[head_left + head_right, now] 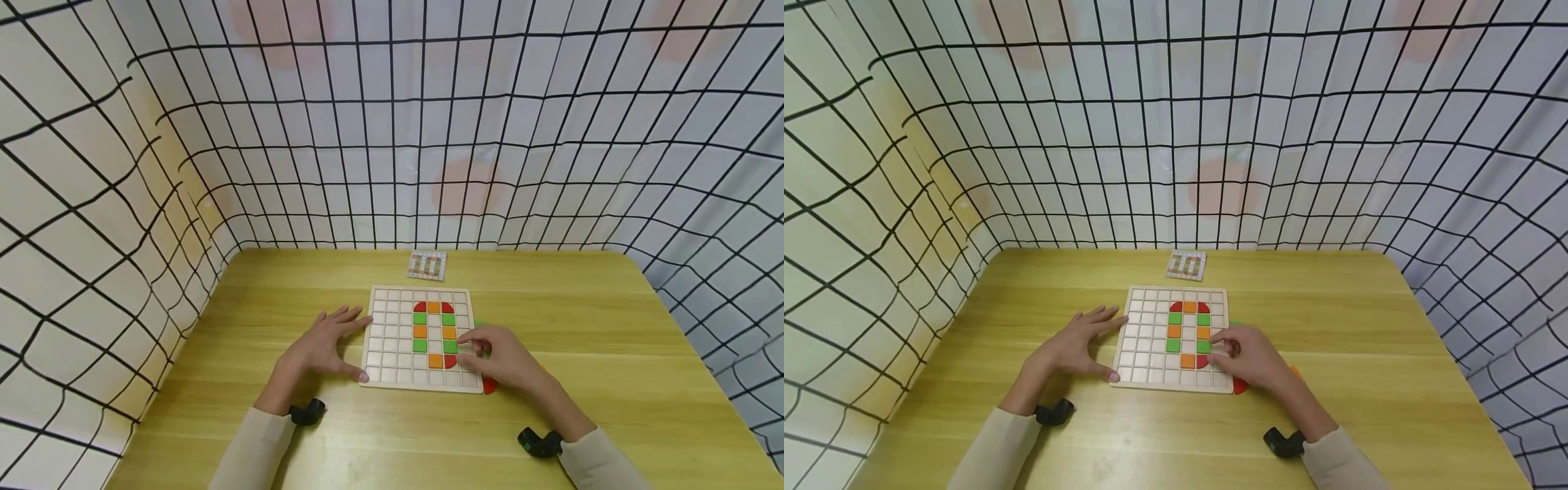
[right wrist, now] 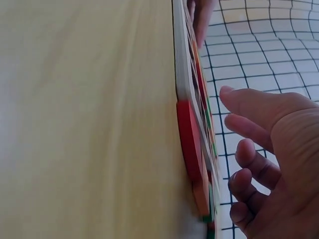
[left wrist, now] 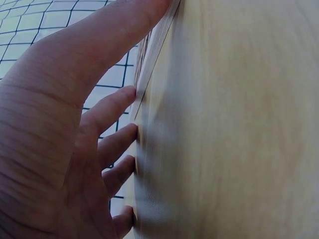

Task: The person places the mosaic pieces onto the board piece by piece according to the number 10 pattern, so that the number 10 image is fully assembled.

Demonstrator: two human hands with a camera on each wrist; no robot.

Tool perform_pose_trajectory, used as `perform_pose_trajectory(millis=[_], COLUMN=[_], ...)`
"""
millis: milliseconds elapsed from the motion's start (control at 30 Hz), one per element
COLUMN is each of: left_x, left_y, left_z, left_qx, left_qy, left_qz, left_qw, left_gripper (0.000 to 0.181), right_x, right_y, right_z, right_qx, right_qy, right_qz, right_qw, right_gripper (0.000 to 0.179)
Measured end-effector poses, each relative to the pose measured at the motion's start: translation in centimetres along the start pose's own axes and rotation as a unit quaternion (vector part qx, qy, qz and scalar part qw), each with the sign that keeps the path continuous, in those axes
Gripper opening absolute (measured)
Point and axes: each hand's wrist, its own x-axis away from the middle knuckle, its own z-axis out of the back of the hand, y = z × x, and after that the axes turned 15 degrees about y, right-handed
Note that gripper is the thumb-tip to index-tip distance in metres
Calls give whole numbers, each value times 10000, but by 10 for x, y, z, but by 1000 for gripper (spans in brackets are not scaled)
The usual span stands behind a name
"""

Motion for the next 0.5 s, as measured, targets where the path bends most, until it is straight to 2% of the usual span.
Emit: perform_pose_trajectory(millis=[233,500], left_x=[-1,-1], left_y=[1,2], left_z=[2,2], left_qx=[10,23], left_qy=[47,35], left_qz=[-34,-72], left_qw=[10000,10000], left_gripper=[115,115], right_x=[12,31], right_y=[7,24], right_z=[12,23], right_qx=[122,-99], right_qy=[-58,-70], right_qz=[33,471], right_qw=[9999,9988], right_gripper=[19,11])
